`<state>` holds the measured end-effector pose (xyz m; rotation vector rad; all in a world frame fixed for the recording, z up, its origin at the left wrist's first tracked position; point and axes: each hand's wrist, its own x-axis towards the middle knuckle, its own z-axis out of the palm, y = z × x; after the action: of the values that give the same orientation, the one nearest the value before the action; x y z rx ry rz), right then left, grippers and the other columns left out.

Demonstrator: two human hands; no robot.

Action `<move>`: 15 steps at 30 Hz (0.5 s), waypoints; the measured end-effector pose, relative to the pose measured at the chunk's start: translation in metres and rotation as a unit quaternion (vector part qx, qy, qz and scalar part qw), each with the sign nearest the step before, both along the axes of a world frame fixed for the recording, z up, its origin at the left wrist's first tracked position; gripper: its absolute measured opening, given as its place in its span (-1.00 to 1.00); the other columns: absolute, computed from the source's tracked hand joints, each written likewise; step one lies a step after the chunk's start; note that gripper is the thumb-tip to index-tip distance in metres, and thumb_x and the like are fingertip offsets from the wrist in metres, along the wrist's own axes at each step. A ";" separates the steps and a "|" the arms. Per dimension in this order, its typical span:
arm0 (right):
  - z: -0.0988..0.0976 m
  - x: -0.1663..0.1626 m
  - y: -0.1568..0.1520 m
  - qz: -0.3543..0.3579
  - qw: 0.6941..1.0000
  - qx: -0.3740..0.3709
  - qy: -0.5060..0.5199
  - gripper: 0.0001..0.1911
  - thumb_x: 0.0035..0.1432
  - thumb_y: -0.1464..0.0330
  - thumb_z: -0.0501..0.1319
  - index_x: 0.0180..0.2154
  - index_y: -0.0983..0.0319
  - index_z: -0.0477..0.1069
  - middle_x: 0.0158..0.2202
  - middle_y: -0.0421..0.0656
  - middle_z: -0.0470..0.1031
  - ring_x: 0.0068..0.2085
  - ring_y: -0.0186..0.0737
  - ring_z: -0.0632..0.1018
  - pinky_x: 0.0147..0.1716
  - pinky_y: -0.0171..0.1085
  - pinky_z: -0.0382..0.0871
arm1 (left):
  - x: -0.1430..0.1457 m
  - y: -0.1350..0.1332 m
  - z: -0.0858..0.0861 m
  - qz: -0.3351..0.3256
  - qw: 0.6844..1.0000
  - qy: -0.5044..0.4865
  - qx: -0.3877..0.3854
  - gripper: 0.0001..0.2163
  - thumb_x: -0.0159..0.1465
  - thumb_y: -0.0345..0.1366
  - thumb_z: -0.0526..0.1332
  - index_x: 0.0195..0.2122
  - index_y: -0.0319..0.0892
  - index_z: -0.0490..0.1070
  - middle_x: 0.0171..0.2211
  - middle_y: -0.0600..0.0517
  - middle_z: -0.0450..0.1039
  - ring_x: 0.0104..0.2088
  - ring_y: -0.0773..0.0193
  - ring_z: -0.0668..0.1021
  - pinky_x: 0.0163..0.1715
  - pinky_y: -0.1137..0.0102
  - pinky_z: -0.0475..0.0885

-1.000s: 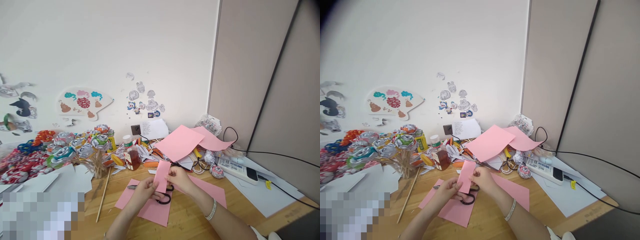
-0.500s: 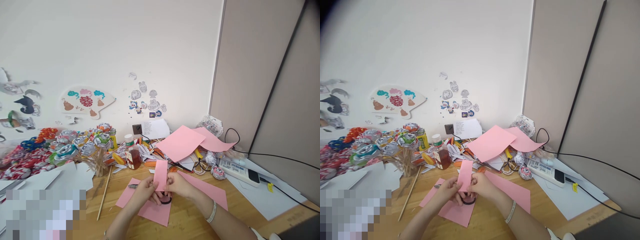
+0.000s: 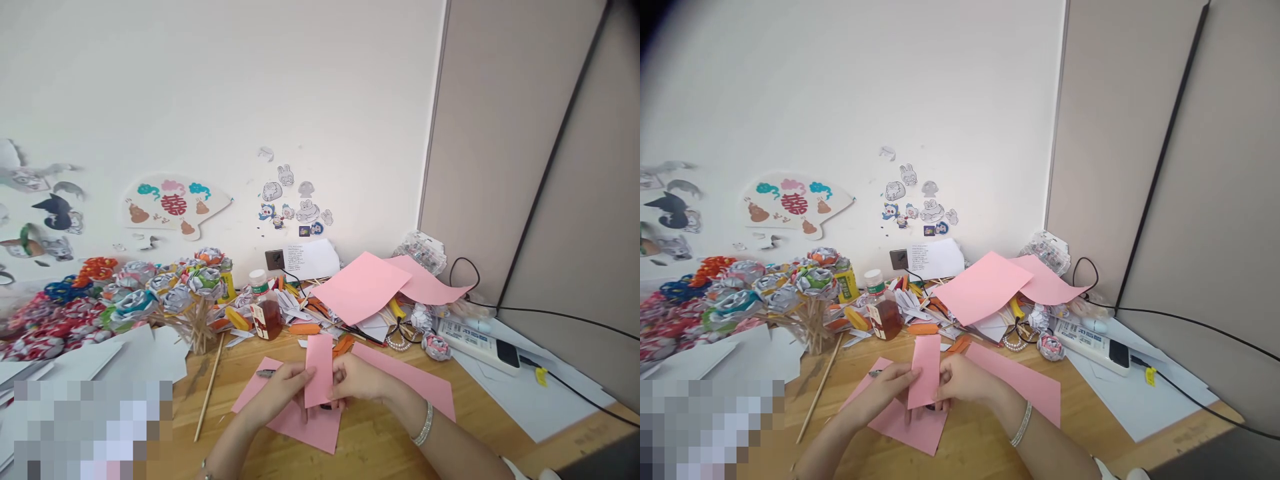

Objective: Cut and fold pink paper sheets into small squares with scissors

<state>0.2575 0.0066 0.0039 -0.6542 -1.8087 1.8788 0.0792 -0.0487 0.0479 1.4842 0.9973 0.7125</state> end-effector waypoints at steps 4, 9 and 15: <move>0.002 0.002 -0.002 0.021 1.000 -0.006 -0.022 -0.82 -0.17 0.40 0.32 -0.43 0.35 0.45 -0.60 -0.23 0.47 -0.61 -0.40 0.45 -0.60 -0.40 0.33 | -0.003 -0.002 0.005 -0.005 1.000 0.012 -0.009 -0.60 0.13 0.02 0.07 -0.51 -0.25 0.43 -0.60 -0.01 0.49 -0.61 0.25 0.48 -0.52 0.37 0.35; 0.003 0.002 -0.003 0.043 0.999 -0.003 -0.032 -0.78 -0.17 0.38 0.33 -0.40 0.34 0.45 -0.59 -0.24 0.47 -0.65 -0.44 0.41 -0.61 -0.42 0.31 | -0.006 0.006 -0.002 0.087 0.996 0.017 0.010 -0.65 0.03 0.01 0.19 -0.55 -0.24 0.38 -0.60 0.06 0.43 -0.55 0.28 0.45 -0.50 0.40 0.33; 0.002 0.001 -0.004 0.055 0.998 -0.007 -0.034 -0.77 -0.18 0.38 0.34 -0.39 0.34 0.45 -0.58 -0.25 0.48 -0.65 -0.45 0.41 -0.62 -0.44 0.29 | -0.004 0.009 -0.001 0.120 0.992 0.004 0.024 -0.61 0.01 0.05 0.18 -0.56 -0.25 0.38 -0.60 0.05 0.39 -0.53 0.27 0.43 -0.50 0.39 0.31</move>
<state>0.2583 0.0030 0.0057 -0.6426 -1.9132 1.9638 0.0748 -0.0398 0.0464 1.4234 1.1846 0.9088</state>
